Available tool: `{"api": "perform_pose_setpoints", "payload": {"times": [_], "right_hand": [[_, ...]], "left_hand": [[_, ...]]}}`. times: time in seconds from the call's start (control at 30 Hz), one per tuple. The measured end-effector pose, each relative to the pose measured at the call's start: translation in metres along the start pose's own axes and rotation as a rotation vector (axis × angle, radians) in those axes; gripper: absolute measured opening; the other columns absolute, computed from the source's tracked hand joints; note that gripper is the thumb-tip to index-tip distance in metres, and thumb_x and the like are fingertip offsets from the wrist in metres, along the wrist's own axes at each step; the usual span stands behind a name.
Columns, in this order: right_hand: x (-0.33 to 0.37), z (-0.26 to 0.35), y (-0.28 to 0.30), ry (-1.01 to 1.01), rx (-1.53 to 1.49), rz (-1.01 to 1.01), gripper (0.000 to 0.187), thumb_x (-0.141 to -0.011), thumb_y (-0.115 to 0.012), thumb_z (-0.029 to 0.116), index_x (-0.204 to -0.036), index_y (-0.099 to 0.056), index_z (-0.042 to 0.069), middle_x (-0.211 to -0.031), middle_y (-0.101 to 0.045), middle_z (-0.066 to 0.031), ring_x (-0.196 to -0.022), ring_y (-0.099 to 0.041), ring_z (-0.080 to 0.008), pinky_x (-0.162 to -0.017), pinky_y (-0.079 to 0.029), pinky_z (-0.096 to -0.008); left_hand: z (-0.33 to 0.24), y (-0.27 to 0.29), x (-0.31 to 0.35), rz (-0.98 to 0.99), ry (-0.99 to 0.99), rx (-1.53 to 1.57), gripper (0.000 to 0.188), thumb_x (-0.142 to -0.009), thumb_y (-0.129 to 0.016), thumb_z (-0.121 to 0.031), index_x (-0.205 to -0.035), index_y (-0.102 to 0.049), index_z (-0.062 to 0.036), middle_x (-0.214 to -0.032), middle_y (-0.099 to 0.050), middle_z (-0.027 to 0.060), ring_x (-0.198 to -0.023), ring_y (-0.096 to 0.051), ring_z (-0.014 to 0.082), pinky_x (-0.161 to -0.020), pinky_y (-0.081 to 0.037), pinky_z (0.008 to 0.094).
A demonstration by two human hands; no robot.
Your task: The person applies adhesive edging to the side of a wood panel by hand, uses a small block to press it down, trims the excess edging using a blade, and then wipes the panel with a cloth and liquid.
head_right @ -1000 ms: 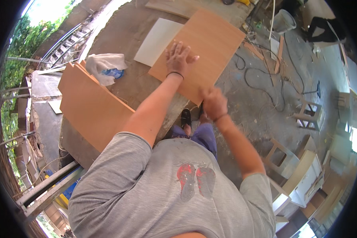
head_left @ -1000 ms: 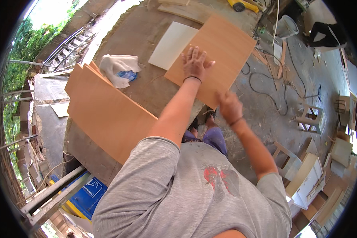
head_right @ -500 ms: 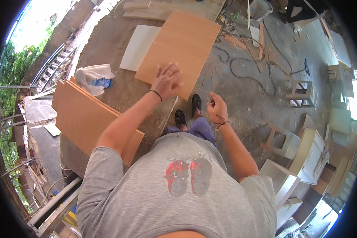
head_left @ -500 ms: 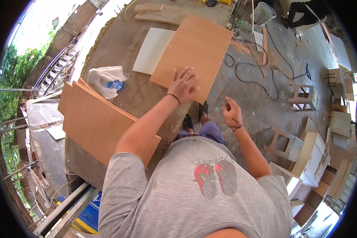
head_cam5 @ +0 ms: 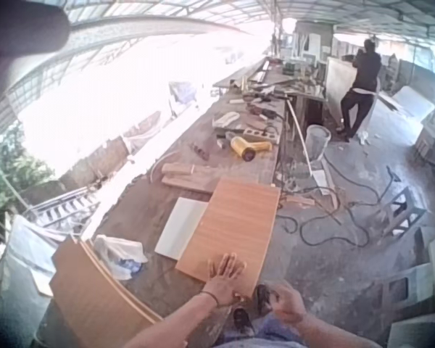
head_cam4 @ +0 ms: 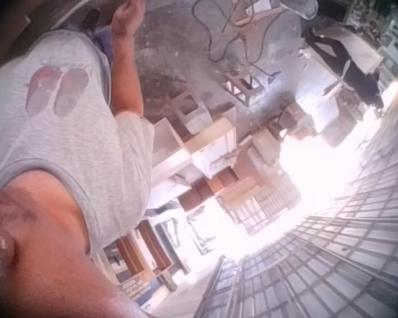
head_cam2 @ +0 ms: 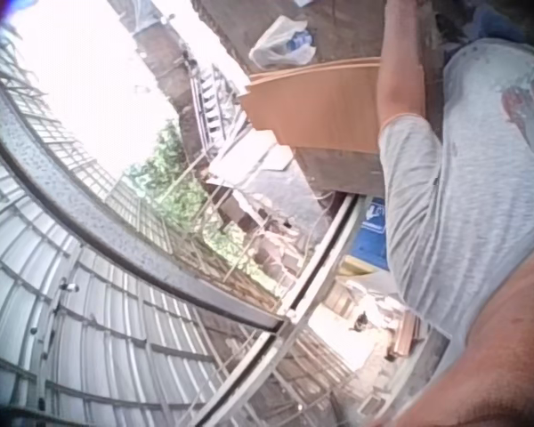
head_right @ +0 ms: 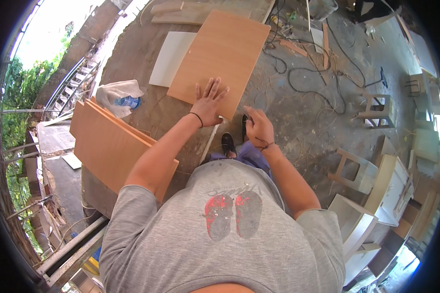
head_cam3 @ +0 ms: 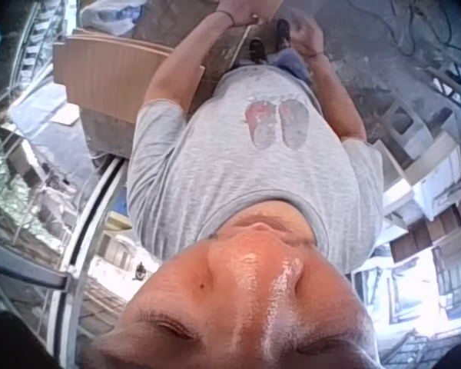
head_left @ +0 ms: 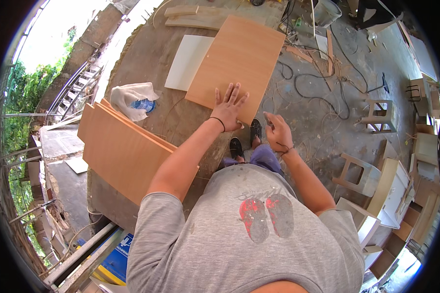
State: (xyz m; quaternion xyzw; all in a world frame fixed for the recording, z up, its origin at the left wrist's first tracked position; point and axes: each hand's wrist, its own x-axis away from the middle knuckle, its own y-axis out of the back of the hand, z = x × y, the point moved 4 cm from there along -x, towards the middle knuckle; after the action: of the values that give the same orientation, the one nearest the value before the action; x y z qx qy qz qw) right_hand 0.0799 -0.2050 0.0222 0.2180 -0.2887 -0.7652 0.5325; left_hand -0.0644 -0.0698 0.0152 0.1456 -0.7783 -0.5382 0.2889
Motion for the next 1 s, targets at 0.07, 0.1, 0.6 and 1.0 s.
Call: {"api": "perform_pose_setpoints", "payload": {"times": [0.07,0.1,0.6,1.0], "right_hand": [[-0.006,0.011,-0.005,0.123,0.155,0.069,0.042,-0.078,-0.054,0.006,-0.118,-0.060,0.013,-0.093,-0.059,-0.0131,-0.084,-0.061,-0.0298,-0.069,-0.052,-0.0406],[-0.011,0.014,-0.011,0.165,0.243,0.115,0.042,-0.078,-0.053,0.007,-0.118,-0.060,0.015,-0.093,-0.059,-0.0125,-0.086,-0.061,-0.0298,-0.069,-0.052,-0.0412],[0.017,-0.030,0.009,-0.078,-0.135,-0.069,0.039,-0.077,-0.057,0.007,-0.116,-0.061,0.008,-0.085,-0.059,-0.0124,-0.072,-0.061,-0.0269,-0.066,-0.050,-0.0343],[-0.018,-0.061,0.013,-0.242,-0.406,0.005,0.038,-0.078,-0.062,0.006,-0.116,-0.062,0.006,-0.082,-0.060,-0.0070,-0.071,-0.057,-0.0139,-0.067,-0.048,-0.0277]], "left_hand": [[0.010,0.001,-0.001,0.014,-0.041,0.057,0.101,-0.066,-0.077,-0.040,-0.150,-0.026,-0.0193,-0.159,0.000,0.0131,-0.147,0.003,0.0297,-0.114,0.002,0.0571],[0.015,-0.001,-0.002,0.007,-0.069,0.097,0.098,-0.066,-0.077,-0.039,-0.149,-0.028,-0.0188,-0.159,-0.001,0.0131,-0.147,0.002,0.0294,-0.115,0.002,0.0564],[-0.049,0.020,0.030,-0.157,0.166,0.419,0.038,-0.078,-0.069,-0.039,-0.096,-0.068,-0.0060,-0.107,-0.066,0.0164,-0.091,-0.064,0.0338,-0.082,-0.050,0.0397],[-0.042,-0.100,0.026,0.005,0.661,1.795,0.049,-0.095,-0.052,-0.047,-0.101,-0.063,0.0004,-0.087,-0.070,0.0113,-0.067,-0.064,0.0147,-0.063,-0.052,0.0279]]}}
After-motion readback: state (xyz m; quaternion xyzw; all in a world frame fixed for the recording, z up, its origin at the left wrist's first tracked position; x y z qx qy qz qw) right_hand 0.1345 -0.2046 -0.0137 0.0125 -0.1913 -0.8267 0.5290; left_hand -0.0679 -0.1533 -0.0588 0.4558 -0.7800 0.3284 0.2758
